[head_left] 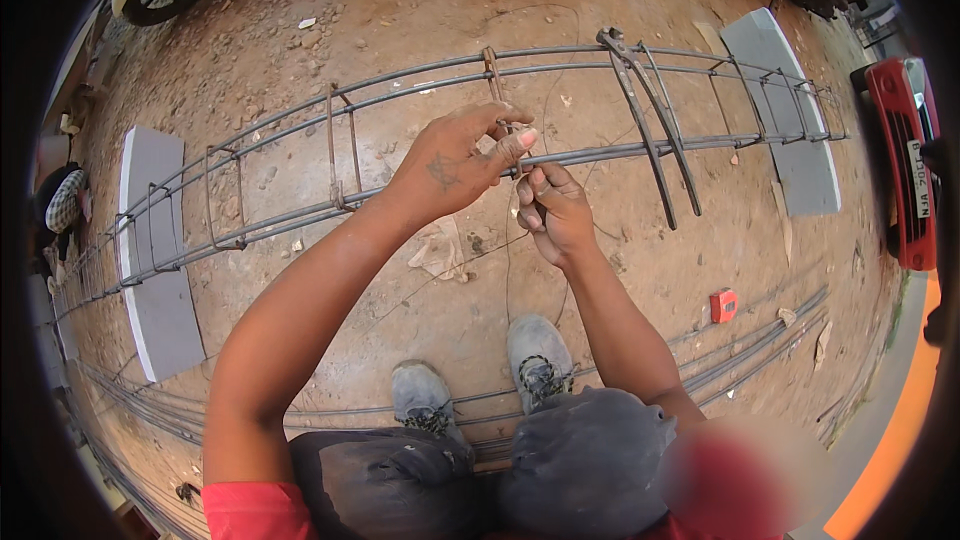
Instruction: The person assembles a rebar cage by tying intersecting steel bars with wire. They wrap wire around each intersection by hand and then use pliers to twist and secure the wire, repeating this process along the length of the cage.
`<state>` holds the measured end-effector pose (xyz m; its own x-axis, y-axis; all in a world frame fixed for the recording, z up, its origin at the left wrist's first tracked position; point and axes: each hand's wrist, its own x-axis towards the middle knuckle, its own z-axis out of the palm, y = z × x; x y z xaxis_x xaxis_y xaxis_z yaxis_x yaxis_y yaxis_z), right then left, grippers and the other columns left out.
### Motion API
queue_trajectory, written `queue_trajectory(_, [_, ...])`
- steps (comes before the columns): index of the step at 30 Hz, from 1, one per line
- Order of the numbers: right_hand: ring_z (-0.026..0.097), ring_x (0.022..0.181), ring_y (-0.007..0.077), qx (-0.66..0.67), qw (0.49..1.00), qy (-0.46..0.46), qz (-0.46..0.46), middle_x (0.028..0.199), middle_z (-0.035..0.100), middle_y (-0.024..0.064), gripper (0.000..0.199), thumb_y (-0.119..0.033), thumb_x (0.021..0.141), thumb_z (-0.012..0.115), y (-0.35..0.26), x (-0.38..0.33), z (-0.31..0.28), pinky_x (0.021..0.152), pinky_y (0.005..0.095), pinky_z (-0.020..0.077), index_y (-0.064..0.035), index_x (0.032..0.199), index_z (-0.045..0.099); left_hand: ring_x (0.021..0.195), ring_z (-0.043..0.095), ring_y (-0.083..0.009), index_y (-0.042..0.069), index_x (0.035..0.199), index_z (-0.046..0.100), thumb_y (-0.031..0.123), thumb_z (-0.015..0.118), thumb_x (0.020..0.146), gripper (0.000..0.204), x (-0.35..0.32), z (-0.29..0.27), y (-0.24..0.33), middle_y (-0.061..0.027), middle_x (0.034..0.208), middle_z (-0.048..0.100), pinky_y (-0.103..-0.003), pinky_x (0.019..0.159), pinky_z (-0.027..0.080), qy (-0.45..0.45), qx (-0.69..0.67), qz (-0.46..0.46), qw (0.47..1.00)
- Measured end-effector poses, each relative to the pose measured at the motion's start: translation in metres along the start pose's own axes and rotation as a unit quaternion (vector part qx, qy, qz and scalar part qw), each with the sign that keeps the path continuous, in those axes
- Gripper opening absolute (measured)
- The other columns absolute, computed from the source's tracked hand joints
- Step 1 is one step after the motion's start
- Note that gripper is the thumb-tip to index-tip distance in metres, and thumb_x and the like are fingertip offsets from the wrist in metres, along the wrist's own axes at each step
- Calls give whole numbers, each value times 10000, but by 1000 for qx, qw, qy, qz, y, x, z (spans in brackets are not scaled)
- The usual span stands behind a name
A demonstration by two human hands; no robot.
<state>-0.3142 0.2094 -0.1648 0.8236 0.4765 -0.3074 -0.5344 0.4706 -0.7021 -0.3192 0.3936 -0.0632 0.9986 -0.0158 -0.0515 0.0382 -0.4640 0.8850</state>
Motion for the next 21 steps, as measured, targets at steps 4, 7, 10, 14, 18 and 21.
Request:
queue_trajectory(4, [511,570,91,-145,981,104,-81,810,632,43,233,-204,940,666,-2,-5,19,534,217,410,-5,1058,644,727,577,-142,2,937,683,371,677,917,369,-7,-1,1,-85,887,598,-298,630,488,72,70,79,992])
queue_trajectory(7, [553,631,91,-227,947,160,-163,838,637,48,258,-165,925,686,5,-20,29,555,216,444,25,1092,638,730,602,-206,17,849,697,430,653,908,420,-18,-3,1,-110,848,604,-338,681,484,85,48,65,993])
queue_trajectory(10, [568,708,83,-277,922,134,-235,889,626,42,290,-153,909,708,9,-20,32,571,205,452,41,1111,633,744,619,-235,23,812,695,423,659,892,410,-19,-7,4,-123,837,614,-352,715,484,74,-40,8,996])
queue_trajectory(14, [561,791,78,-248,939,136,-195,960,605,25,306,-153,883,740,7,-13,29,623,200,445,38,1100,643,807,563,-136,10,801,670,312,694,887,314,-19,-18,6,-79,986,606,-303,712,463,-15,-62,-41,997])
queue_trajectory(18, [572,840,95,-295,925,148,-188,959,611,21,288,-192,884,741,7,-9,27,691,224,447,17,1063,659,873,579,-154,30,772,678,296,735,839,281,-12,-30,3,-95,1060,604,-305,744,474,-63,-97,-65,991])
queue_trajectory(21, [591,856,143,-370,880,142,-263,943,628,51,274,-224,907,710,13,-5,24,729,267,459,9,1040,661,922,589,-166,41,763,698,260,773,806,235,-9,-37,1,-96,1086,606,-309,774,482,-131,-103,-64,984])
